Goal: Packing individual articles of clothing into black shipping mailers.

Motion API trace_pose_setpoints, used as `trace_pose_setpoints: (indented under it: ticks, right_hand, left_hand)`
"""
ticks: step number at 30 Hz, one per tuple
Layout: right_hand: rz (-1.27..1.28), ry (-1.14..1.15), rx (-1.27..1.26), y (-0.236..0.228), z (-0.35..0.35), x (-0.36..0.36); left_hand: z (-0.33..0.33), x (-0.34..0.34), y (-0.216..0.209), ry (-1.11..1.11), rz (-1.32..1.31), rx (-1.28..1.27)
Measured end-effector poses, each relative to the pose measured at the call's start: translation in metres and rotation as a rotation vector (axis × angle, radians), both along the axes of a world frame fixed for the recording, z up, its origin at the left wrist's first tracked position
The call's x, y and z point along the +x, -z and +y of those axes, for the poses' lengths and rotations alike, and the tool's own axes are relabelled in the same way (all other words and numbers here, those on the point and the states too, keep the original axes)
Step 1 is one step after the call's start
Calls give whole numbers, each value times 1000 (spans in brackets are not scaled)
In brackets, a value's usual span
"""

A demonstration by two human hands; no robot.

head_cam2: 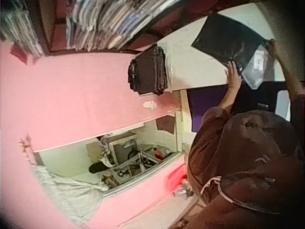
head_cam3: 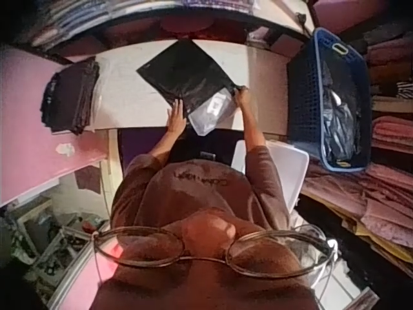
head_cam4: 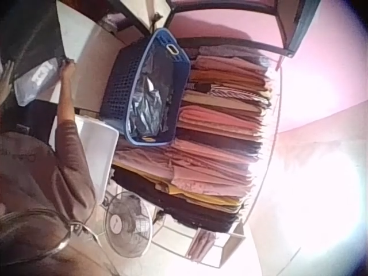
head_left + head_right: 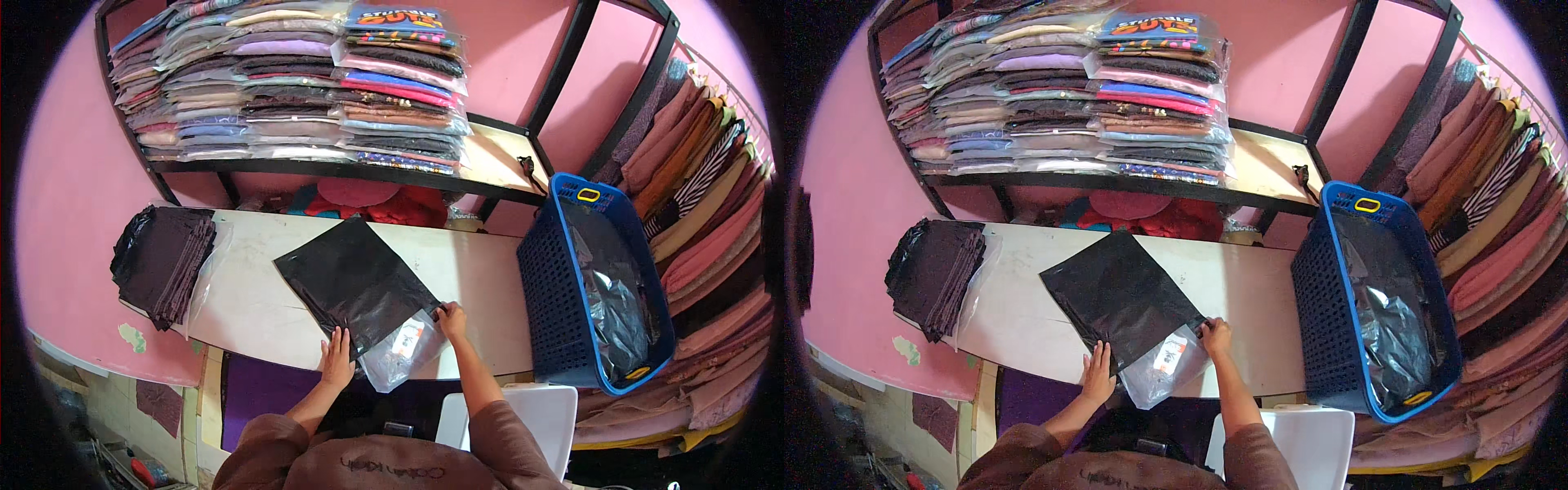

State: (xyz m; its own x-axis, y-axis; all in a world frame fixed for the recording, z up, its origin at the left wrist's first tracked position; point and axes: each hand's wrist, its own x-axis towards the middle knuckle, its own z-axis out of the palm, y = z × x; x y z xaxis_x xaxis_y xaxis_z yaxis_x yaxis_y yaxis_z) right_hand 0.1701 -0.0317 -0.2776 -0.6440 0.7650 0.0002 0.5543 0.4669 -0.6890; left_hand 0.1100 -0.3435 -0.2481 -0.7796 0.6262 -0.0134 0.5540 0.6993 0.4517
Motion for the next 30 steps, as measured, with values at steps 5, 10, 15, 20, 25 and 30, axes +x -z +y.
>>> trace_pose_setpoints:
  ticks: [5,10,15,20,25,30]
  right_hand:
    - [-96,41,56,-6,-20,34]
    - [-185,46,71,-18,-52,109]
    - [-1,-269,225,-60,-117,134]
    - [-123,-768,501,-50,-162,130]
    - [-120,-729,626,-44,-146,103]
    - [-162,-729,667,-50,-127,74]
  left_hand:
    - [-3,-20,-4,66,64,-150]
    - [-5,-29,-8,-7,39,-170]
    - [-9,6,-5,-258,109,59]
    - [-20,23,5,-330,-40,12]
    - [-20,20,-8,-303,-67,-72]
    - [-22,22,-7,-327,11,-41]
